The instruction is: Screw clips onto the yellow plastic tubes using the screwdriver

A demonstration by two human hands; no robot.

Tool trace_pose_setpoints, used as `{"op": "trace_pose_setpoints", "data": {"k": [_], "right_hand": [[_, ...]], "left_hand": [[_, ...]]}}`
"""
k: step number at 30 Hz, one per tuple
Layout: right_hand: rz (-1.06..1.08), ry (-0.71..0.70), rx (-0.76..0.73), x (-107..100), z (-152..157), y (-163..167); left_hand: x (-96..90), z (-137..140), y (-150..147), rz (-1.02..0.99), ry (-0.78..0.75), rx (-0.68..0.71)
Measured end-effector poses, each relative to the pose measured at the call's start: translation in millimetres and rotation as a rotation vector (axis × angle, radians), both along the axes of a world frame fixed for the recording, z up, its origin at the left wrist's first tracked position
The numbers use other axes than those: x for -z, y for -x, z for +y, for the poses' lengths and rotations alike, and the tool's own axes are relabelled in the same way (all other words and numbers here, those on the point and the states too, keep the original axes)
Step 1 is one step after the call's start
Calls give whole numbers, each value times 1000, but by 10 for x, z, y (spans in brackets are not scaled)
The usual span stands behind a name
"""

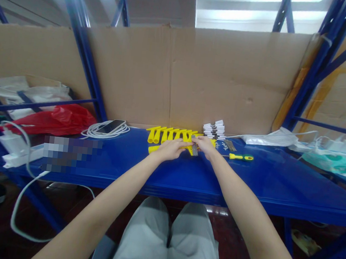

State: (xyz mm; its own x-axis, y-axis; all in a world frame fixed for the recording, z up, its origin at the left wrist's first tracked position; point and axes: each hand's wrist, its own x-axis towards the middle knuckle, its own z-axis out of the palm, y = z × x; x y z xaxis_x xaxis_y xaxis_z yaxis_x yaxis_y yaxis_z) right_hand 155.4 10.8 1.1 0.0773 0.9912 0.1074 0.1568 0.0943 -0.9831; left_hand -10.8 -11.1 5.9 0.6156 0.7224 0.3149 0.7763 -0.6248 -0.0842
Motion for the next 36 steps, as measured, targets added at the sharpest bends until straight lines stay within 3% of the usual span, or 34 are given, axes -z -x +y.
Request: {"op": "trace_pose_setpoints", "data": {"k": [7, 12, 14, 18, 25, 36], "right_hand": [[-122, -43, 71, -1, 48, -23], [-713, -264, 407, 19, 141, -255], [-929, -222, 460, 32, 148, -350], [-1164, -22, 362, 48, 115, -423], [-1283, 110, 320, 62, 92, -377], [-1301, 154, 318, 57, 81, -356]], "left_hand": [[27, 59, 20, -74, 28, 31], [26, 90, 60, -154, 76, 29], [26, 103, 67, -178, 84, 24], [29, 123, 62, -209, 104, 12], [45, 133, 55, -236, 137, 43], [45, 126, 56, -229, 132, 45]]}}
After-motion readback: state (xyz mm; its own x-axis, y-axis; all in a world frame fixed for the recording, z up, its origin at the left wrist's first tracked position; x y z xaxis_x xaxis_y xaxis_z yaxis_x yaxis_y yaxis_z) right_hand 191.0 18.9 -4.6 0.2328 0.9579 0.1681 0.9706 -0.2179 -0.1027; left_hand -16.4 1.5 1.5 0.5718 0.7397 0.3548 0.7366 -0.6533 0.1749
